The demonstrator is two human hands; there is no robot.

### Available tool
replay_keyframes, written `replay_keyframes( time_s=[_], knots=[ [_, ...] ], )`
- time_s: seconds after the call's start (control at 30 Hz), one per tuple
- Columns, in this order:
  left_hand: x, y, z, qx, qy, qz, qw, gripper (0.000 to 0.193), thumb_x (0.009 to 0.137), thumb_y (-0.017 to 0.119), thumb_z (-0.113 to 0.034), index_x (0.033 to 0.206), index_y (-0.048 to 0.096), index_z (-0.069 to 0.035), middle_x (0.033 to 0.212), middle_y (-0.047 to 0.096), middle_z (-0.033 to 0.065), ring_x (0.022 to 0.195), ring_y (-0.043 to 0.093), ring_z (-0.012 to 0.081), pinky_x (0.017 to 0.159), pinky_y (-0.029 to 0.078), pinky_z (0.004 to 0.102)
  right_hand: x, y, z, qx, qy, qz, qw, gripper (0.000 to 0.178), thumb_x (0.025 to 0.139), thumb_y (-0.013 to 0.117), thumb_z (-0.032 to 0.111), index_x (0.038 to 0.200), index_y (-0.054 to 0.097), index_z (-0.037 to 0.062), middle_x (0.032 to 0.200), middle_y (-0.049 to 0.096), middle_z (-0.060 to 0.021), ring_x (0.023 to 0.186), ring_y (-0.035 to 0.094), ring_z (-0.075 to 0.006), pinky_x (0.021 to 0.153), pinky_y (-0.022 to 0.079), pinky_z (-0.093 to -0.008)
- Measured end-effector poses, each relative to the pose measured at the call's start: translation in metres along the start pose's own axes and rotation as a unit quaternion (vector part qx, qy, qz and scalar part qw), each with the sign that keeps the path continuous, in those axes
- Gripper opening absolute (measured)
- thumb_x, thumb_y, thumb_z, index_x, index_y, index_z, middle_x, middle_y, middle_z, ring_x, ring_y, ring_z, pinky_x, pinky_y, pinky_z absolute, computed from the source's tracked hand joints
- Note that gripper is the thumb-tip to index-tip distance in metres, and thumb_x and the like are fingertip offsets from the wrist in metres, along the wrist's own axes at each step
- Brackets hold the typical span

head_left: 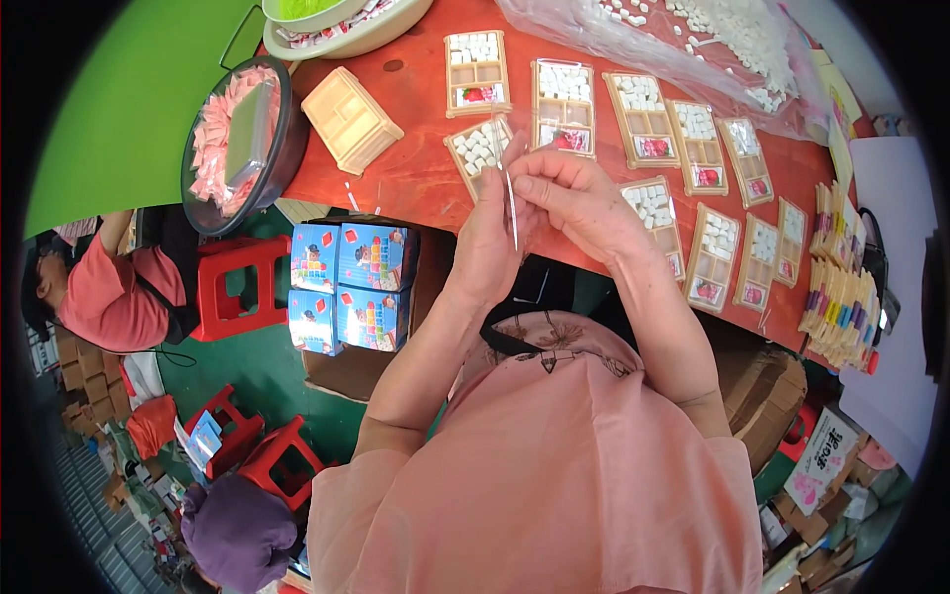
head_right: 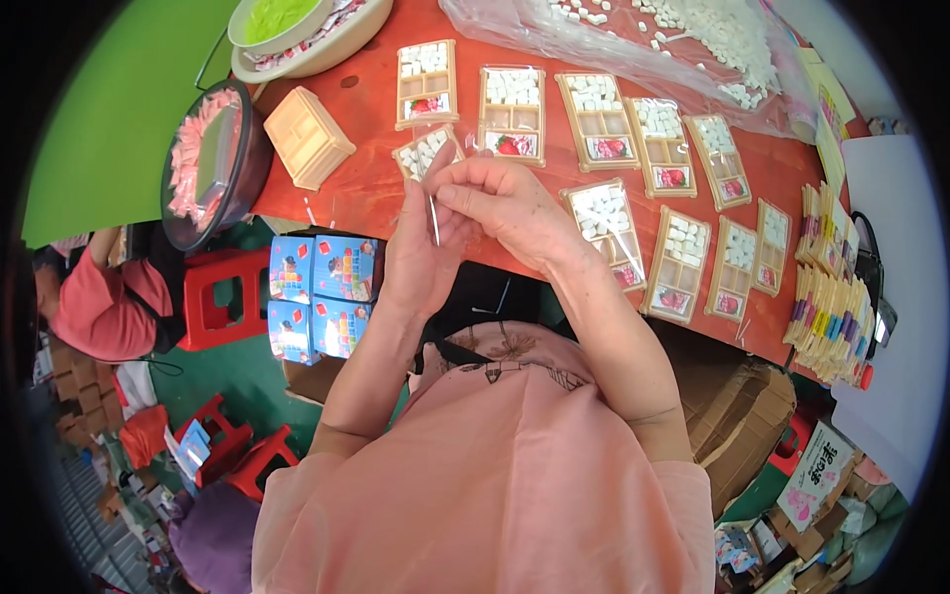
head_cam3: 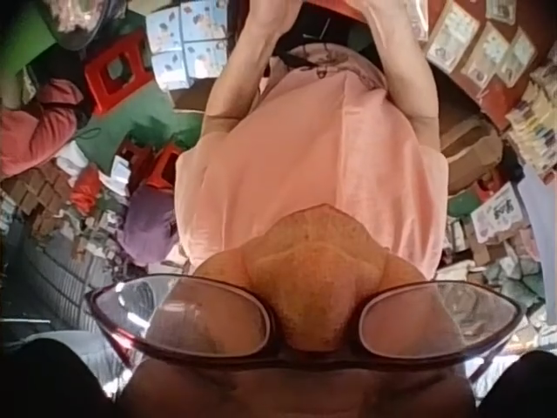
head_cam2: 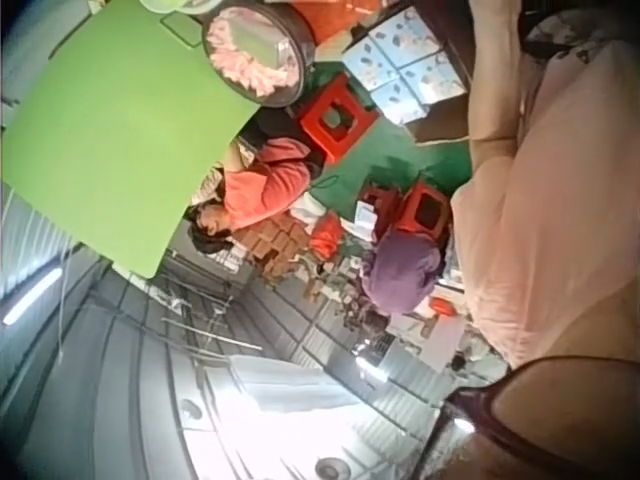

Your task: Package small white blocks into partitioned boxes and seal them in plastic sleeves.

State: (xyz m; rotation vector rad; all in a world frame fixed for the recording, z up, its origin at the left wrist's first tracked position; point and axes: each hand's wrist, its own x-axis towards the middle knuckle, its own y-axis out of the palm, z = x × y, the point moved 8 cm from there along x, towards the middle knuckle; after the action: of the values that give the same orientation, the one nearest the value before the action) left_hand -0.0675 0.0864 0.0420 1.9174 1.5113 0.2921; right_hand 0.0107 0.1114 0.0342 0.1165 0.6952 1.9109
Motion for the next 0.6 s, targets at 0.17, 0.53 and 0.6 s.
replay_keyframes(
  time_s=[0.17,0.53,0.6],
  knots=[
    [0.001,-0.004,-0.003,0.015,0.0,0.006,1.0,0.068,0.11,0.02,-0.053,0.161,0.019,-0.008,0.153,0.042,0.0122,0.14,0.043,0.0229,0.114,0.036,0.0399,0.0,0.006,0.007,0.012,0.003,0.012,1.0,0.019,0.098,0.069,0.016,0.109,0.068,0.0013,0.089,0.07,-0.003,0.077,0.066,-0.009,0.069,0.054,-0.0231],
    [0.019,-0.031,-0.014,0.044,-0.008,-0.062,0.997,0.068,0.11,0.034,-0.047,0.159,0.021,-0.002,0.156,0.035,0.0143,0.134,0.048,0.0227,0.105,0.046,0.0342,0.017,0.014,-0.002,0.075,0.044,-0.005,0.996,0.019,0.099,0.067,0.017,0.109,0.065,0.0008,0.091,0.069,-0.0043,0.08,0.067,-0.0102,0.071,0.055,-0.0245],
    [0.029,-0.039,-0.033,0.076,0.043,-0.098,0.991,0.069,0.107,0.045,-0.042,0.158,0.025,-0.001,0.154,0.037,0.0158,0.131,0.05,0.0227,0.102,0.048,0.0334,0.023,0.021,0.015,-0.058,-0.022,-0.012,0.998,0.019,0.099,0.065,0.015,0.111,0.063,-0.0001,0.09,0.068,-0.0035,0.079,0.066,-0.0099,0.071,0.054,-0.0242]
  ],
)
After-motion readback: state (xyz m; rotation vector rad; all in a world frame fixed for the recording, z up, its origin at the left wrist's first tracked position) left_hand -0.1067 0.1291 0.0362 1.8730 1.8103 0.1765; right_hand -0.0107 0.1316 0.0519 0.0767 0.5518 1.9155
